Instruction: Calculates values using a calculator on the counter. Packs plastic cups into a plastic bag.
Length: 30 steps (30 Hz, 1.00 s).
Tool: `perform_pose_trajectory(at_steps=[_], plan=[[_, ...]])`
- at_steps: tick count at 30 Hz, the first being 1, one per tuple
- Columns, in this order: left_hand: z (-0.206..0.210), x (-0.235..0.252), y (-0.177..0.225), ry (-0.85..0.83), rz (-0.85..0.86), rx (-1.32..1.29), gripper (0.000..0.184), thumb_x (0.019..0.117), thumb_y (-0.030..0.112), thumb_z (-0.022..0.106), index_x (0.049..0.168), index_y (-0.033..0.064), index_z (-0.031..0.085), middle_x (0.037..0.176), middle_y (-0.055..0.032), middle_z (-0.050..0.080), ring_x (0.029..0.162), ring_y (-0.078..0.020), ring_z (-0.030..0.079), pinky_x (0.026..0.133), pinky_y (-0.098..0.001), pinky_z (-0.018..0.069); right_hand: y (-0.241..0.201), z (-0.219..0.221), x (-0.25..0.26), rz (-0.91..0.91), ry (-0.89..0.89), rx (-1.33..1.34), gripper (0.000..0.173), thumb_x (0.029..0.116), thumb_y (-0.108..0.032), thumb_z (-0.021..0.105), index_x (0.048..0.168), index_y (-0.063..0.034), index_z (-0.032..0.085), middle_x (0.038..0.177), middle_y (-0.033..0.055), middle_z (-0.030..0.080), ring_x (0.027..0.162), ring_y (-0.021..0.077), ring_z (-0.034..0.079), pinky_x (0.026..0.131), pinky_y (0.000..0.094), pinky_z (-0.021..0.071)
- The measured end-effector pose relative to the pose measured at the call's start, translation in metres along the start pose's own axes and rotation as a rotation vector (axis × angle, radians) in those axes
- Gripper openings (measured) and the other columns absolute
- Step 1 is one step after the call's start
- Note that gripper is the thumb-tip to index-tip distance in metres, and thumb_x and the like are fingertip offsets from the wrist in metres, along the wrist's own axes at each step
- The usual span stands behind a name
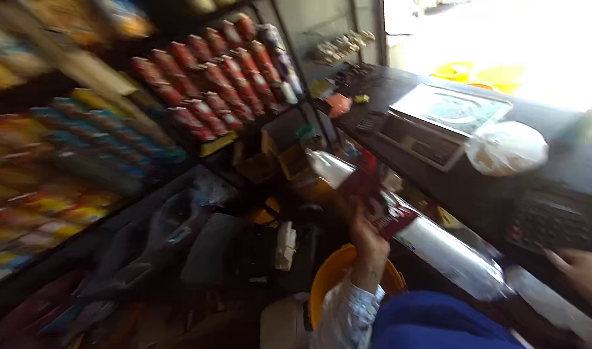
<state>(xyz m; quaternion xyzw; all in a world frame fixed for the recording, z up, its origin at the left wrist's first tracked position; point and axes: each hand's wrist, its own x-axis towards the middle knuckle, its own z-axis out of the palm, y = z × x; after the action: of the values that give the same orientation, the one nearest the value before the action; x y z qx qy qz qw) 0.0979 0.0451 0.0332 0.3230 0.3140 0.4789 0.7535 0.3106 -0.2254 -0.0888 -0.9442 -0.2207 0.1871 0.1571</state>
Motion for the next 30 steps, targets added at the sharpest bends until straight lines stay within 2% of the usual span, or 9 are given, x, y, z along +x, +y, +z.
perform_pose_trajectory(at_steps=[3,7,10,15,20,22,26,27,30], plan=[[-0.004,0.001,-0.016,-0.098,0.039,0.039,0.040,0.1121,0.033,0.019,0.108,0.0157,0.055,0.084,0.0063,0.066,0.079,-0.0057,0.068,0.071,-0.0296,0.0606,0.001,0.002,-0.005,0.020,0.039,0.076,0.042,0.1069,-0.027,0.053,0.110,0.0117,0.069,0.114,0.0396,0.064,0.114,0.0592,0.059,0.094,0.0767,0.0416],[0.002,-0.003,-0.034,-0.191,0.054,0.053,0.042,0.1125,0.035,0.016,0.116,0.0186,0.054,0.097,0.0066,0.068,0.093,-0.0065,0.069,0.082,-0.0325,0.0607,0.023,0.017,-0.004,0.120,0.024,0.133,0.039,0.1056,-0.030,0.056,0.113,0.0056,0.071,0.116,0.0298,0.068,0.115,0.0478,0.063,0.098,0.0672,0.0449],[0.006,-0.002,-0.043,-0.233,0.052,0.057,0.043,0.1125,0.033,0.014,0.120,0.0154,0.052,0.102,0.0040,0.067,0.099,-0.0088,0.068,0.086,-0.0347,0.0597,0.033,0.028,-0.010,0.074,0.122,0.219,0.037,0.1020,-0.032,0.063,0.120,-0.0008,0.070,0.116,0.0245,0.070,0.113,0.0433,0.065,0.098,0.0628,0.0485],[0.016,-0.005,-0.051,-0.235,0.033,0.073,0.046,0.1123,0.034,0.011,0.123,0.0143,0.052,0.106,0.0022,0.068,0.103,-0.0109,0.068,0.091,-0.0368,0.0585,0.031,0.056,0.004,-0.051,0.367,0.170,0.044,0.0937,-0.034,0.071,0.127,-0.0060,0.070,0.153,0.0267,0.045,0.142,0.0484,0.040,0.115,0.0642,0.0292],[0.022,-0.006,-0.053,-0.208,0.034,0.085,0.045,0.1126,0.034,0.012,0.121,0.0147,0.052,0.106,0.0027,0.068,0.103,-0.0103,0.068,0.089,-0.0365,0.0590,0.019,0.052,0.019,0.055,0.265,0.042,0.047,0.0951,-0.041,0.067,0.130,-0.0096,0.070,0.163,0.0269,0.029,0.152,0.0467,0.022,0.117,0.0656,0.0188],[0.022,-0.005,-0.055,-0.218,0.048,0.085,0.046,0.1123,0.033,0.011,0.122,0.0144,0.052,0.107,0.0027,0.069,0.104,-0.0107,0.068,0.090,-0.0366,0.0590,0.012,0.048,0.025,0.064,0.260,0.050,0.051,0.0951,-0.046,0.066,0.130,-0.0097,0.070,0.164,0.0264,0.028,0.153,0.0460,0.020,0.118,0.0664,0.0160],[0.023,-0.003,-0.058,-0.224,0.054,0.080,0.045,0.1122,0.033,0.012,0.122,0.0142,0.052,0.108,0.0021,0.068,0.106,-0.0110,0.068,0.092,-0.0373,0.0582,0.004,0.045,0.030,0.102,0.162,0.051,0.062,0.0981,-0.059,0.057,0.141,-0.0141,0.062,0.167,0.0228,0.024,0.156,0.0433,0.013,0.121,0.0659,0.0088],[0.024,-0.003,-0.059,-0.221,0.054,0.070,0.045,0.1122,0.033,0.012,0.121,0.0144,0.052,0.107,0.0020,0.069,0.105,-0.0111,0.068,0.091,-0.0375,0.0586,0.005,0.041,0.026,0.105,0.185,0.073,0.062,0.0983,-0.059,0.056,0.138,-0.0123,0.065,0.166,0.0217,0.027,0.156,0.0429,0.015,0.121,0.0658,0.0092],[0.023,-0.002,-0.059,-0.228,0.060,0.072,0.046,0.1121,0.033,0.011,0.123,0.0150,0.051,0.108,0.0027,0.069,0.107,-0.0109,0.068,0.093,-0.0375,0.0577,0.013,0.041,0.005,0.088,0.365,0.125,0.054,0.0974,-0.050,0.061,0.121,-0.0025,0.071,0.148,0.0221,0.053,0.139,0.0457,0.043,0.113,0.0661,0.0261]])
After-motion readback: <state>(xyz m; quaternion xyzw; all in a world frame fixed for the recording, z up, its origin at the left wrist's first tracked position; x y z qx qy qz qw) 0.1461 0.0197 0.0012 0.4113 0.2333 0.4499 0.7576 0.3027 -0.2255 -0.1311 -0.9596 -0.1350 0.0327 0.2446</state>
